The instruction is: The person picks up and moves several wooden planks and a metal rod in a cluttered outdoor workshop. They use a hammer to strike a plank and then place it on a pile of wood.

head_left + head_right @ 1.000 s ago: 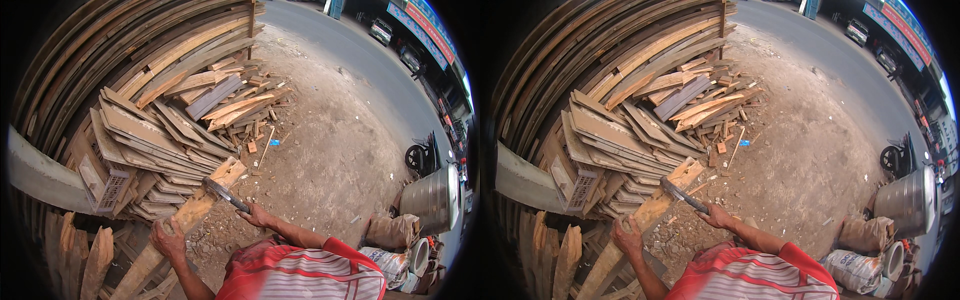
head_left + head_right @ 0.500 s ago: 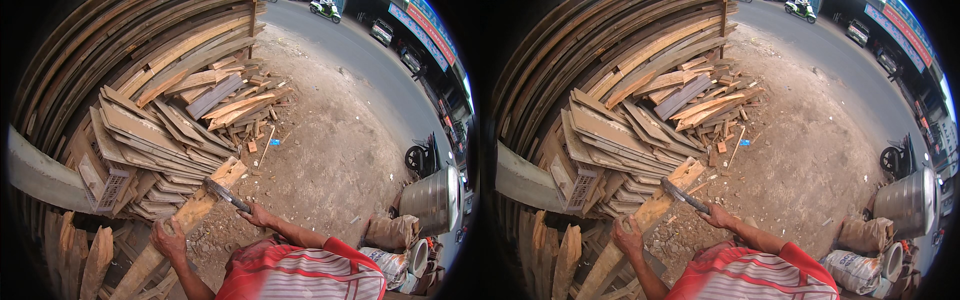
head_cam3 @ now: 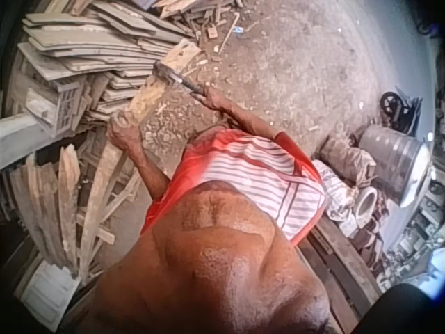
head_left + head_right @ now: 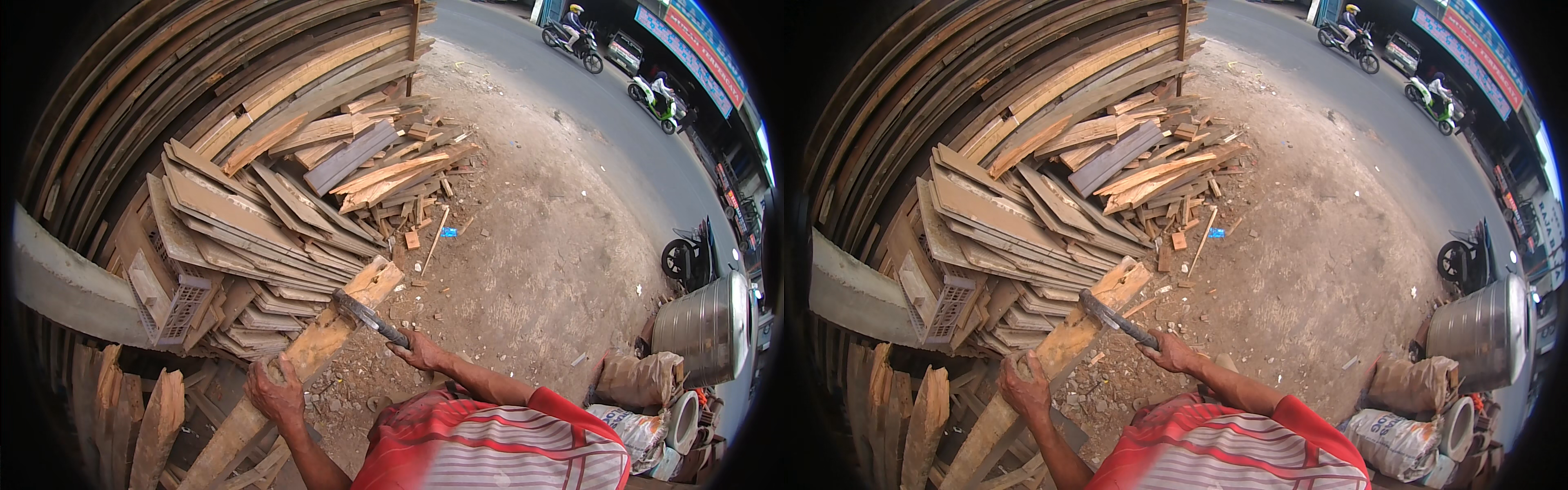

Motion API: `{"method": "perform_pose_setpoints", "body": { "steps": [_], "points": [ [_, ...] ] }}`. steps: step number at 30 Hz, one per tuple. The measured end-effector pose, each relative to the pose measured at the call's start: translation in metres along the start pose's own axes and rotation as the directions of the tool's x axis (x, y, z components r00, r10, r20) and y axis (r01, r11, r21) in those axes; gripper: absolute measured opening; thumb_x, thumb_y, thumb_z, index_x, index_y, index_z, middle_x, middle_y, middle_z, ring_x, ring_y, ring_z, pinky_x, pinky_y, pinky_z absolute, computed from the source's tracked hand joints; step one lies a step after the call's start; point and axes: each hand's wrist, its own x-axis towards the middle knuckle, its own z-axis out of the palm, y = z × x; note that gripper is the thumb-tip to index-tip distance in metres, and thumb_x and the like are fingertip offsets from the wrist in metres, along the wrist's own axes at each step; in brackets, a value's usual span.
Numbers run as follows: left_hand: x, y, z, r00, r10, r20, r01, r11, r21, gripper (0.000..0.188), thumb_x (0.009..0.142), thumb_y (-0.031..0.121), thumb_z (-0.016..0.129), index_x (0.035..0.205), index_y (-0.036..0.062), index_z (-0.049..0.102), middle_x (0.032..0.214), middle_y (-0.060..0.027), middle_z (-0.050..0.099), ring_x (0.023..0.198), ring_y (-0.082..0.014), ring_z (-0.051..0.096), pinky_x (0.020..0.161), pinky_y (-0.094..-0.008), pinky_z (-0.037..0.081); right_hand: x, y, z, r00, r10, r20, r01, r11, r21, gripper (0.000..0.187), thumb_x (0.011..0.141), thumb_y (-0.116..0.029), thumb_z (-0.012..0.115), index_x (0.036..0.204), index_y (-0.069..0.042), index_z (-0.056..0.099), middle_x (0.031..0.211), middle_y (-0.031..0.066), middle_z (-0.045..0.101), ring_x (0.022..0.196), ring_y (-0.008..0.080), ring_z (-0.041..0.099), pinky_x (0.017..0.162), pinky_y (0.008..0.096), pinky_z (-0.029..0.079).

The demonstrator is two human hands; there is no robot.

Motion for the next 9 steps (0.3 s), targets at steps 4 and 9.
{"method": "perform_pose_setpoints", "body": {
  "steps": [4, 9],
  "points": [
    [-0.0003, 0.0005, 0.0001, 1.0, -0.013, -0.003, 0.013, 1.0, 0.006, 0.033, 0.092, 0.031, 0.07, 0.103, -0.0002, 0.068, 0.105, -0.019, 0.068, 0.102, -0.0393, 0.065, 0.094, -0.0499, 0.046, -0.001, -0.0022, -0.0013, 1.0, 0.001, 0.001, -0.001, 1.0, -0.016, 0.044, 0.099, -0.047, 0.063, 0.107, -0.003, 0.063, 0.082, 0.0225, 0.067, 0.077, 0.0384, 0.067, 0.074, 0.0484, 0.05],
    [0.0005, -0.0021, -0.0004, 0.999, -0.023, 0.041, 0.024, 0.999, -0.031, 0.033, 0.092, 0.031, 0.071, 0.105, 0.0006, 0.069, 0.11, -0.02, 0.069, 0.104, -0.0385, 0.065, 0.096, -0.0496, 0.045, 0.001, 0.0046, 0.0001, 0.999, 0.016, 0.029, -0.014, 0.999, -0.042, 0.041, 0.1, -0.041, 0.064, 0.118, -0.004, 0.061, 0.086, 0.0196, 0.066, 0.079, 0.031, 0.064, 0.077, 0.0453, 0.051]
  ]
}}
